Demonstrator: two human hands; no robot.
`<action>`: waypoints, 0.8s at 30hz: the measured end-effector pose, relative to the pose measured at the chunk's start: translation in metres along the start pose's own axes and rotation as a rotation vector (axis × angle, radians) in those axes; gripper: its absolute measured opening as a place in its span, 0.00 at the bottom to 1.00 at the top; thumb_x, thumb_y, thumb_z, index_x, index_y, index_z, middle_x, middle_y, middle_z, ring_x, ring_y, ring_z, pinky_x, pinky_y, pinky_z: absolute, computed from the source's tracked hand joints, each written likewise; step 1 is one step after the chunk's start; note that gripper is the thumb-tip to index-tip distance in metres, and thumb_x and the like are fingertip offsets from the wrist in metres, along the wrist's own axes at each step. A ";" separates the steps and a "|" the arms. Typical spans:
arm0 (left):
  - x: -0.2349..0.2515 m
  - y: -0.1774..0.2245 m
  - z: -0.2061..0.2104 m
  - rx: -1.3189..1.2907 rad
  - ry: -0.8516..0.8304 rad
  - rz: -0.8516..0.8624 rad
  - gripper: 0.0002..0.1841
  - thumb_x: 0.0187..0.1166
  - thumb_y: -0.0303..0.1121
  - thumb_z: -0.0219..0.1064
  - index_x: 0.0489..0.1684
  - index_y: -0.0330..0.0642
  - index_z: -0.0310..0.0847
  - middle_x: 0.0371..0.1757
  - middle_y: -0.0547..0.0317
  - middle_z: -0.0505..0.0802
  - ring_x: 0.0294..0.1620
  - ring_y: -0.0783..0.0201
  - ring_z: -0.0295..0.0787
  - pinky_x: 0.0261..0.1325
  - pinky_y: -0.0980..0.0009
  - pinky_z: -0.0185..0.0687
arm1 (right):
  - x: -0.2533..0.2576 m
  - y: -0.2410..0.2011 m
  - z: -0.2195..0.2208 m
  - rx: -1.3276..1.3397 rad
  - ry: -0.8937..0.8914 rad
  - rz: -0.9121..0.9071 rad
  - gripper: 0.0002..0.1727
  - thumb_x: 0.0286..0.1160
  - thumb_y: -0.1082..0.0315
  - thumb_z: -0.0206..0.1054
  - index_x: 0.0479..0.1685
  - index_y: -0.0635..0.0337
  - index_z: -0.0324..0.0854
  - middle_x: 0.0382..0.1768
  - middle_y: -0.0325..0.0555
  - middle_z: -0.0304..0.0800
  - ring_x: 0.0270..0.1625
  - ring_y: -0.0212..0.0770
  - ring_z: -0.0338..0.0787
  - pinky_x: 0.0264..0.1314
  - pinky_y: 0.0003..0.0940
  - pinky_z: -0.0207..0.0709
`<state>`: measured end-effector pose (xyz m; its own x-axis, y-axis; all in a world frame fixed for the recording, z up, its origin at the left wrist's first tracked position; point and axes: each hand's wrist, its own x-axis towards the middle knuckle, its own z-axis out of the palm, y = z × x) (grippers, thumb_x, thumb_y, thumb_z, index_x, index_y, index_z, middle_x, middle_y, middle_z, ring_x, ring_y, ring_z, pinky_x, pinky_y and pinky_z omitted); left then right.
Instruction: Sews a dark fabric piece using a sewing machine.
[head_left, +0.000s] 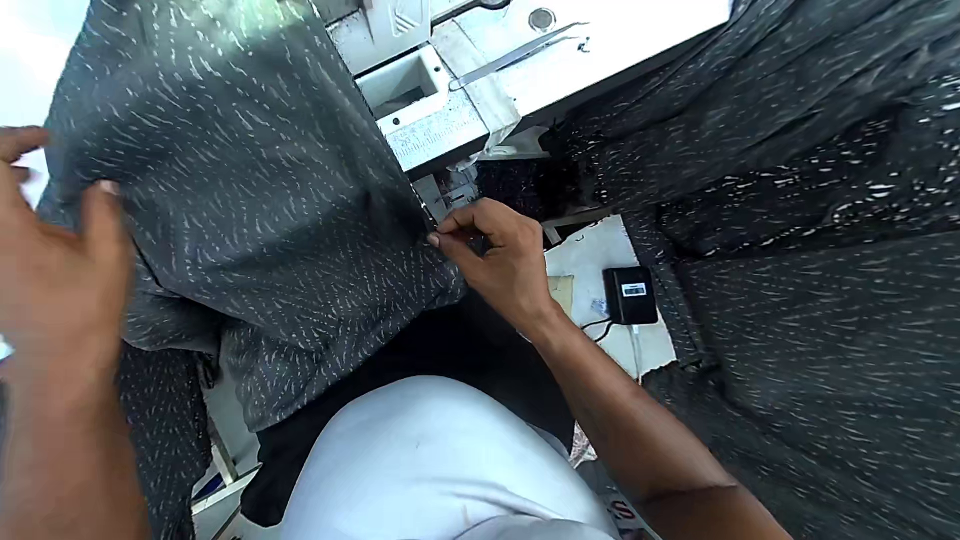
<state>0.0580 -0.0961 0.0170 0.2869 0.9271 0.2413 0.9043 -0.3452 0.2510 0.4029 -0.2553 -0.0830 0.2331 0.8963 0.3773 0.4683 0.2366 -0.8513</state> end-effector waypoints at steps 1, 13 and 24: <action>-0.009 0.020 0.006 -0.038 0.003 0.097 0.28 0.89 0.43 0.57 0.82 0.32 0.66 0.76 0.26 0.77 0.71 0.33 0.79 0.71 0.40 0.75 | -0.004 -0.001 0.000 -0.030 0.008 -0.020 0.04 0.69 0.73 0.77 0.38 0.64 0.90 0.37 0.45 0.92 0.40 0.33 0.91 0.46 0.28 0.88; -0.040 0.176 0.093 -0.862 -0.248 -0.042 0.05 0.82 0.36 0.69 0.39 0.46 0.86 0.25 0.66 0.89 0.20 0.71 0.82 0.21 0.74 0.78 | -0.007 -0.017 0.003 -0.131 -0.010 -0.158 0.02 0.71 0.70 0.73 0.38 0.57 0.89 0.41 0.39 0.91 0.47 0.33 0.91 0.50 0.29 0.89; -0.025 0.167 0.056 -0.617 -0.138 0.147 0.08 0.81 0.39 0.69 0.47 0.49 0.91 0.38 0.68 0.93 0.35 0.73 0.90 0.38 0.70 0.91 | 0.151 -0.038 0.023 0.393 -0.464 0.228 0.15 0.84 0.58 0.68 0.40 0.64 0.87 0.27 0.44 0.90 0.25 0.32 0.85 0.28 0.29 0.80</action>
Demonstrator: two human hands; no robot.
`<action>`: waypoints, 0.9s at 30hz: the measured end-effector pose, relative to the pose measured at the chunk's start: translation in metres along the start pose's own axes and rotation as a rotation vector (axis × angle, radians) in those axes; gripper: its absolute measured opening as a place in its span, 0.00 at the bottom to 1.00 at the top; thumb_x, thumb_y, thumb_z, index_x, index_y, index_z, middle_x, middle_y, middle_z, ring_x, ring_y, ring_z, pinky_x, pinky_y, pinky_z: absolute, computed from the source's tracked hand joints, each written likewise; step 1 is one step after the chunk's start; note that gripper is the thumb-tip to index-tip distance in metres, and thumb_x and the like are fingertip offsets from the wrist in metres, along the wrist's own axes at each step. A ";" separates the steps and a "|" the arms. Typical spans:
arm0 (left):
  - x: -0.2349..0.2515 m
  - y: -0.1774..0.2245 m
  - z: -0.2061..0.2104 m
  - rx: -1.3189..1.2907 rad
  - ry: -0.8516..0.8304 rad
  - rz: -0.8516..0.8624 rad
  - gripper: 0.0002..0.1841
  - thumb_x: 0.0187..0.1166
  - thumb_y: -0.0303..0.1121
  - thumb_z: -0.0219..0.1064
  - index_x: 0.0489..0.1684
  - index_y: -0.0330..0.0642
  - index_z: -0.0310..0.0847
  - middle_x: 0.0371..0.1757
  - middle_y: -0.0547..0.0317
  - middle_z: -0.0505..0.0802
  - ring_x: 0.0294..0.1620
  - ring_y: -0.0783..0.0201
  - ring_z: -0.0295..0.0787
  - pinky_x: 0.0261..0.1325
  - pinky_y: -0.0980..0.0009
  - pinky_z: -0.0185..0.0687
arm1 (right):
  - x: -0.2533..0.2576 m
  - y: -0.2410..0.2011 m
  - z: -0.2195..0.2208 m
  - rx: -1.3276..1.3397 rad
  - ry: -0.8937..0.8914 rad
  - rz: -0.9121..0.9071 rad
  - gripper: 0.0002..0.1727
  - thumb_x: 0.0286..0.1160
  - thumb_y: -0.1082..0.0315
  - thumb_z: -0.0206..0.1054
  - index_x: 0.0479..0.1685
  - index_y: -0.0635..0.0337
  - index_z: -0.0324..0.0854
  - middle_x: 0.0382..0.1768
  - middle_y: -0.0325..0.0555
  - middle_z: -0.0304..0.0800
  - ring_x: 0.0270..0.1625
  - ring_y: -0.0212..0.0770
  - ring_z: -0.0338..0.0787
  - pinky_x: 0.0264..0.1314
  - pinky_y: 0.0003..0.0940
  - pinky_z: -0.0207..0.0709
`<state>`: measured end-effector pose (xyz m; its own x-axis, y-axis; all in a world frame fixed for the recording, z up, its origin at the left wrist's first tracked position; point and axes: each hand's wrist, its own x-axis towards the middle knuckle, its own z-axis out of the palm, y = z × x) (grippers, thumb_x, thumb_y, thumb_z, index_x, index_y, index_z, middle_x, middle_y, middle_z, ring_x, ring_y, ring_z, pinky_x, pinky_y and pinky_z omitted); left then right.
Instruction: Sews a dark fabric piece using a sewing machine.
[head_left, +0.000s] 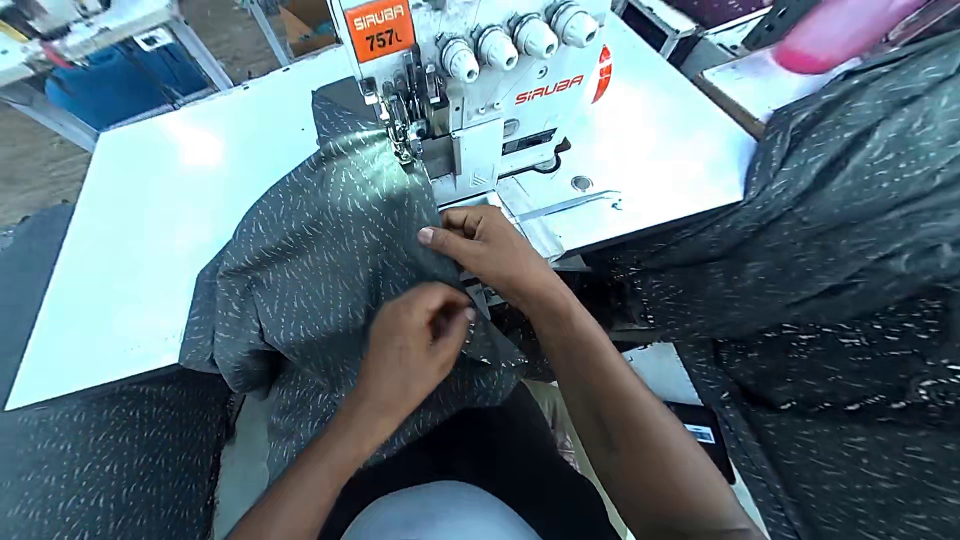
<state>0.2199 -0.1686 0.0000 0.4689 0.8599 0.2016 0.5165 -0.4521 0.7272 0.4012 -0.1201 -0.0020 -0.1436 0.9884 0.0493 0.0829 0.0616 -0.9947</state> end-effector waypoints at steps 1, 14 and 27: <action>0.008 0.002 -0.023 0.094 0.047 0.052 0.11 0.84 0.39 0.66 0.54 0.46 0.90 0.48 0.63 0.94 0.46 0.68 0.92 0.49 0.64 0.91 | 0.004 0.000 0.000 0.110 -0.048 0.027 0.14 0.84 0.61 0.68 0.37 0.65 0.86 0.25 0.44 0.88 0.22 0.32 0.83 0.24 0.27 0.78; 0.095 -0.036 -0.069 0.440 0.034 0.139 0.28 0.90 0.44 0.40 0.82 0.47 0.75 0.87 0.58 0.74 0.92 0.55 0.58 0.92 0.48 0.47 | -0.013 0.009 0.007 0.232 0.045 -0.054 0.11 0.79 0.68 0.67 0.28 0.60 0.86 0.19 0.38 0.83 0.18 0.26 0.76 0.18 0.21 0.67; 0.175 -0.076 -0.102 0.354 -0.049 0.157 0.31 0.91 0.48 0.43 0.88 0.41 0.66 0.92 0.49 0.67 0.96 0.54 0.50 0.97 0.54 0.39 | 0.010 0.004 0.016 0.259 0.240 -0.084 0.09 0.79 0.71 0.64 0.36 0.64 0.90 0.23 0.42 0.86 0.22 0.31 0.82 0.23 0.27 0.76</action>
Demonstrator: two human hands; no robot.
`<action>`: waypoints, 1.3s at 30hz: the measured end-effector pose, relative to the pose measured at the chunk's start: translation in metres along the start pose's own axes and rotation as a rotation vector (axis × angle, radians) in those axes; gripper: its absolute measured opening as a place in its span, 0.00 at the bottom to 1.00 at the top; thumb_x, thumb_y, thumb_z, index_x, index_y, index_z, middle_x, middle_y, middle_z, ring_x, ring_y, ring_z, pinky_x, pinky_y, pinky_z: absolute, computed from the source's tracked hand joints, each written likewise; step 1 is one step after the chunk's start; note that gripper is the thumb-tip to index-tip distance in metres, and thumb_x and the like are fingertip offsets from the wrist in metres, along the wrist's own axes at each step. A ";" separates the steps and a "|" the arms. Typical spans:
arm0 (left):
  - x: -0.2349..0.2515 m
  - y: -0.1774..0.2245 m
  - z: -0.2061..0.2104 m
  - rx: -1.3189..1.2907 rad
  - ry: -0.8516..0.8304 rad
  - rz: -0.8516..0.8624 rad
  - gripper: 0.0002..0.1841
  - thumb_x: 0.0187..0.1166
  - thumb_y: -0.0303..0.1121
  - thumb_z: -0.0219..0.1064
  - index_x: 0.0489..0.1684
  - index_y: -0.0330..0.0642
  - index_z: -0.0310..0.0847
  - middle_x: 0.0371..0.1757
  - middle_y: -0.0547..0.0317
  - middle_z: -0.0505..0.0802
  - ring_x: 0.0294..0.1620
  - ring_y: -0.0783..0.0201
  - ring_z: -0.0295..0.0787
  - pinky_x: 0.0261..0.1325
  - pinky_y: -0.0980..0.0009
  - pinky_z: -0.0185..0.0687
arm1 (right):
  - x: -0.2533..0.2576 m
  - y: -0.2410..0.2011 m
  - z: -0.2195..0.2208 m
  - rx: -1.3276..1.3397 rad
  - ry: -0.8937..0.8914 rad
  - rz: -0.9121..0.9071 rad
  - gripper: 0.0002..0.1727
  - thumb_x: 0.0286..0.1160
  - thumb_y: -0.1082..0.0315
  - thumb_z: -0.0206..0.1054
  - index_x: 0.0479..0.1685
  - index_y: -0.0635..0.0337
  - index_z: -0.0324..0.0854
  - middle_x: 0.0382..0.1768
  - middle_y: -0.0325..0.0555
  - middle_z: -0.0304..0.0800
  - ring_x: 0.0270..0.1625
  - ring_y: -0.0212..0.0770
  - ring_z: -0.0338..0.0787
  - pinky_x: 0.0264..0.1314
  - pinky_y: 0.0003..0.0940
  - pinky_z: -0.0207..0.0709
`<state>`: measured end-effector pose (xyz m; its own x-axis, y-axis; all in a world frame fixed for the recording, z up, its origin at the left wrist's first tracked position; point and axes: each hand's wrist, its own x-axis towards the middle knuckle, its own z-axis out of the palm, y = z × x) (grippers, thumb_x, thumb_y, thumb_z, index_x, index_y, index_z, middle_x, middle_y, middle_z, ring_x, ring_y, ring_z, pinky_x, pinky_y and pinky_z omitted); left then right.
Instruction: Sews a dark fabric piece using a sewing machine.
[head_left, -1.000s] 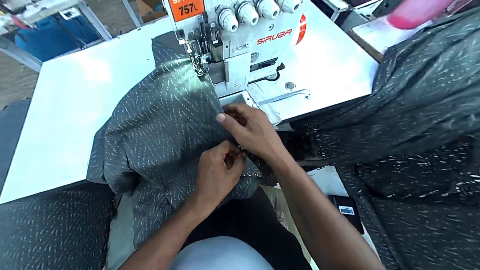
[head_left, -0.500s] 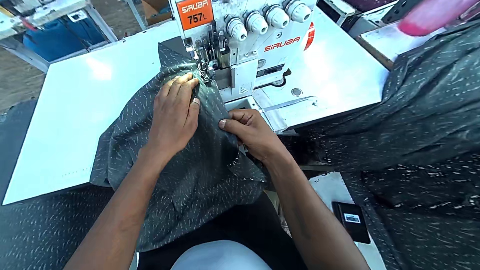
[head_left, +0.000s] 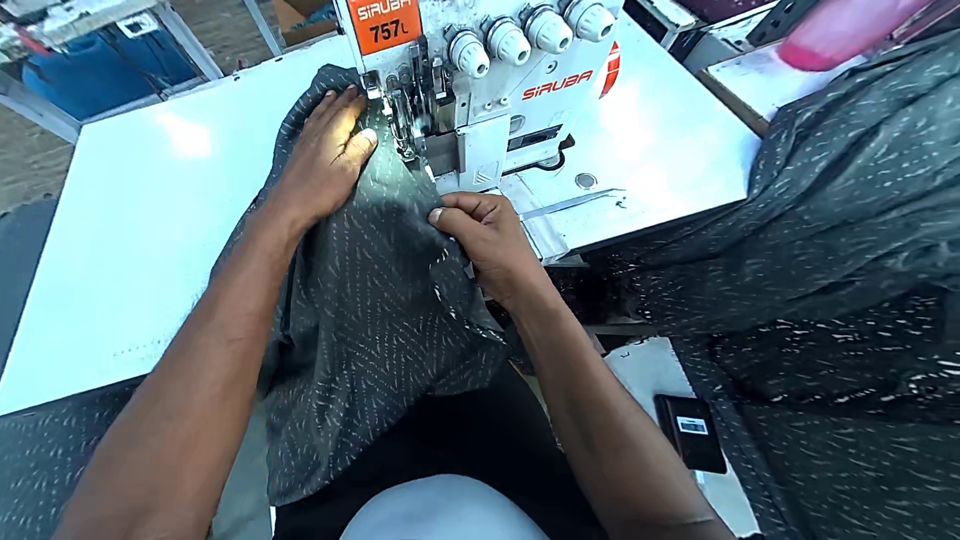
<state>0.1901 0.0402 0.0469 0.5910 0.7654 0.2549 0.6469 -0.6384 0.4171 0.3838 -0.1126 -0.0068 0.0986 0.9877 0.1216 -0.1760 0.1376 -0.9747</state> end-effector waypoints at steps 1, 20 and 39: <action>-0.011 0.005 0.000 -0.020 0.111 0.011 0.29 0.92 0.47 0.45 0.87 0.41 0.67 0.90 0.48 0.70 0.94 0.55 0.56 0.96 0.55 0.46 | -0.002 0.000 0.000 0.015 0.030 -0.012 0.10 0.79 0.71 0.63 0.39 0.64 0.90 0.25 0.43 0.88 0.23 0.32 0.84 0.25 0.28 0.79; -0.311 -0.034 0.054 -0.555 0.361 -0.904 0.24 0.65 0.36 0.77 0.58 0.32 0.82 0.49 0.56 0.95 0.52 0.68 0.93 0.59 0.68 0.90 | 0.009 -0.010 -0.002 -0.142 0.036 0.015 0.17 0.81 0.61 0.69 0.23 0.61 0.86 0.19 0.43 0.84 0.21 0.34 0.82 0.24 0.32 0.76; -0.323 -0.026 -0.045 -0.041 0.665 -0.677 0.53 0.73 0.43 0.77 0.88 0.20 0.43 0.85 0.22 0.63 0.82 0.44 0.68 0.79 0.56 0.71 | -0.010 -0.007 0.001 -0.640 0.061 -0.114 0.12 0.76 0.61 0.64 0.27 0.51 0.89 0.19 0.33 0.84 0.22 0.31 0.81 0.24 0.37 0.74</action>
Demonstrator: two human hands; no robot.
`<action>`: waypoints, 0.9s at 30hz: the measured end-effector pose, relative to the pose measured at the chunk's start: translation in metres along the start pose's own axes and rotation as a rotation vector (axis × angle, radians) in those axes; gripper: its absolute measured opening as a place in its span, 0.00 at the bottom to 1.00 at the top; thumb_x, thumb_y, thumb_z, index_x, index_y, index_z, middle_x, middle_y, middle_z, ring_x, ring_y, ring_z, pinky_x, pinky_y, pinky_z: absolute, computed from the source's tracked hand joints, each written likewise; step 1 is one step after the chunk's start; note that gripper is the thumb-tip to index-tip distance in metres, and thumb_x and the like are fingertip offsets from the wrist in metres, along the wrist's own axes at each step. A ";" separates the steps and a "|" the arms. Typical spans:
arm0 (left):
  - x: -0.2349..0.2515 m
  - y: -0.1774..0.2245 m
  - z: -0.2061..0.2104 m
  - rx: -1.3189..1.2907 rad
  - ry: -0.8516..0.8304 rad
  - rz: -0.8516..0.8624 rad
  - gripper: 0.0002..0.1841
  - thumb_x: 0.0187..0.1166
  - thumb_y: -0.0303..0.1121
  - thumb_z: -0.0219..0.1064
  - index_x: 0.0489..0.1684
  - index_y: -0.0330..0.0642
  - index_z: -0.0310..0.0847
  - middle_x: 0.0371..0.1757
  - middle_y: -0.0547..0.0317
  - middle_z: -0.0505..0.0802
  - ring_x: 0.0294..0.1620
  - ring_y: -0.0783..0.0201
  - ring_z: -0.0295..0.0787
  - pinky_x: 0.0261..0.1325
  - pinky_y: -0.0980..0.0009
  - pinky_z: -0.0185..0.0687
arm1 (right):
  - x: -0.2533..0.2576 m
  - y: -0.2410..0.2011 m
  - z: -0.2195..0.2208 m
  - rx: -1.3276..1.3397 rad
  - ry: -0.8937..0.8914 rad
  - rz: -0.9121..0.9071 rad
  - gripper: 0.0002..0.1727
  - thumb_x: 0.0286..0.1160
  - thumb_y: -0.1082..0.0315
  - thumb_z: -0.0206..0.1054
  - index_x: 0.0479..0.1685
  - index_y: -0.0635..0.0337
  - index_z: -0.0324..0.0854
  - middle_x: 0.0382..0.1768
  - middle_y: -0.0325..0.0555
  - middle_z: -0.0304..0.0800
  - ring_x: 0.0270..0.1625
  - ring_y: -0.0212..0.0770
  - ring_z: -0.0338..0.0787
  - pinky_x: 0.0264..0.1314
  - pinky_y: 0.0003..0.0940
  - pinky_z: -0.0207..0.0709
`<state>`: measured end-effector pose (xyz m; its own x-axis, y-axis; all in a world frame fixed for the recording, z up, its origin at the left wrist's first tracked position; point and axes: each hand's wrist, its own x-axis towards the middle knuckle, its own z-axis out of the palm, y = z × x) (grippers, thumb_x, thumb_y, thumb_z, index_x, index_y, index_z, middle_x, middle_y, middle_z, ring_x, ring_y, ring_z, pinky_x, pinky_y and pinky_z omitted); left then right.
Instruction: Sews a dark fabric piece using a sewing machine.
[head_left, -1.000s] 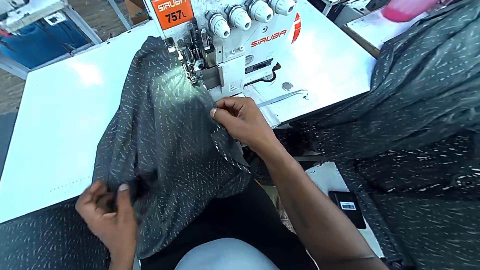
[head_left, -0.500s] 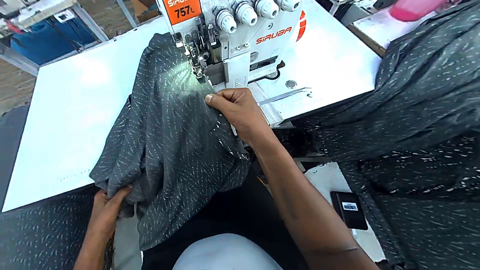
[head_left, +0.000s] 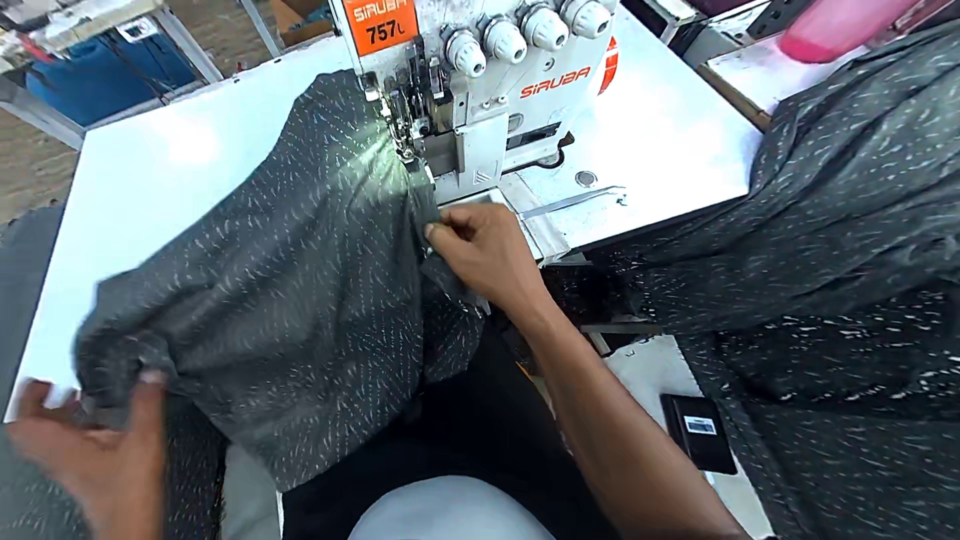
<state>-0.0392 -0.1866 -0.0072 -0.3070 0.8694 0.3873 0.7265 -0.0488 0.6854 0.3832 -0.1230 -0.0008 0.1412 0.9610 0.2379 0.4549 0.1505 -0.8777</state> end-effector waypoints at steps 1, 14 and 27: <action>-0.022 -0.011 0.008 -0.004 -0.038 -0.051 0.58 0.69 0.47 0.80 0.90 0.22 0.41 0.84 0.21 0.63 0.81 0.43 0.69 0.77 0.54 0.74 | -0.004 -0.001 -0.003 -0.112 0.025 -0.016 0.11 0.75 0.62 0.63 0.32 0.50 0.92 0.23 0.34 0.88 0.26 0.32 0.85 0.28 0.40 0.79; -0.075 -0.079 0.107 -0.097 -0.194 -0.154 0.24 0.80 0.43 0.67 0.64 0.30 0.80 0.62 0.41 0.88 0.66 0.53 0.85 0.71 0.55 0.81 | -0.003 -0.001 -0.029 0.392 -0.192 -0.008 0.14 0.77 0.73 0.59 0.50 0.58 0.91 0.39 0.42 0.93 0.36 0.32 0.89 0.38 0.29 0.86; -0.064 -0.056 0.127 0.102 -0.478 -0.090 0.15 0.83 0.35 0.65 0.44 0.28 0.90 0.39 0.37 0.93 0.45 0.42 0.93 0.55 0.36 0.84 | -0.007 0.006 -0.011 0.601 -0.131 0.142 0.24 0.76 0.76 0.69 0.72 0.64 0.71 0.43 0.51 0.94 0.40 0.39 0.95 0.46 0.34 0.91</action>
<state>0.0182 -0.1770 -0.1491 -0.0725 0.9973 -0.0136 0.7739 0.0649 0.6300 0.3948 -0.1313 -0.0025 0.0382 0.9959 0.0822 -0.1388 0.0868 -0.9865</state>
